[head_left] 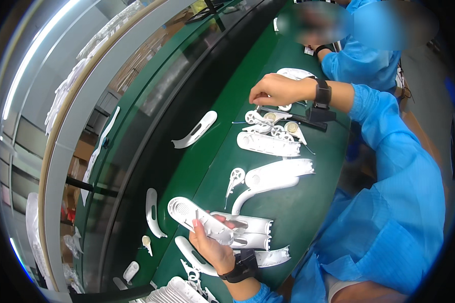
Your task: Assembling small white plastic components on a production line.
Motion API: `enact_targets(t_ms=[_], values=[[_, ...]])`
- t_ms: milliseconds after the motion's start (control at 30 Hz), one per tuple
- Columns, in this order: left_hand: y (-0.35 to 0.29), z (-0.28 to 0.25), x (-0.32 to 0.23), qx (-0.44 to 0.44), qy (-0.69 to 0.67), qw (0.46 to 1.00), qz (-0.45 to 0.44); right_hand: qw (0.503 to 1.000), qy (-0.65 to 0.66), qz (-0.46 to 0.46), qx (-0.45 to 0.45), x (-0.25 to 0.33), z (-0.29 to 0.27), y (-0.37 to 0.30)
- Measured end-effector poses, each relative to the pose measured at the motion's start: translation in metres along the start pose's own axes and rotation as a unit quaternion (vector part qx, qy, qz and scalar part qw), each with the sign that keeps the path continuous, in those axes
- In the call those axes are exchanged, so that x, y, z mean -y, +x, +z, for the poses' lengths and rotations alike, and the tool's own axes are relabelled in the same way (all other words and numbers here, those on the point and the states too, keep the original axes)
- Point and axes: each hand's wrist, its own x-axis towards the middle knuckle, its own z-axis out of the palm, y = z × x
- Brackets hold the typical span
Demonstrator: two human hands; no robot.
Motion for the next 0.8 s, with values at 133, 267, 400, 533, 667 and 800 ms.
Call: enact_targets(t_ms=[133,267,400,533,667,800], values=[[0.000,0.000,0.000,-0.008,0.013,1.000,0.010,0.980,-0.090,0.078,0.157,-0.027,0.012,0.000],[-0.001,0.002,0.002,0.017,0.038,0.999,-0.003,0.976,-0.097,0.124,0.154,-0.045,0.038,0.014],[-0.002,0.006,0.004,0.039,0.052,0.998,-0.025,0.968,-0.143,0.126,0.163,-0.062,0.072,0.038],[-0.002,0.004,0.005,0.067,0.048,0.997,-0.010,0.953,-0.130,0.117,0.248,-0.060,0.066,0.044],[0.000,-0.001,0.002,0.045,0.054,0.997,-0.009,0.972,-0.150,0.110,0.142,-0.041,0.025,0.044],[0.004,-0.005,0.000,0.036,0.046,0.998,-0.003,0.996,-0.045,0.070,0.011,0.011,-0.010,0.049]])
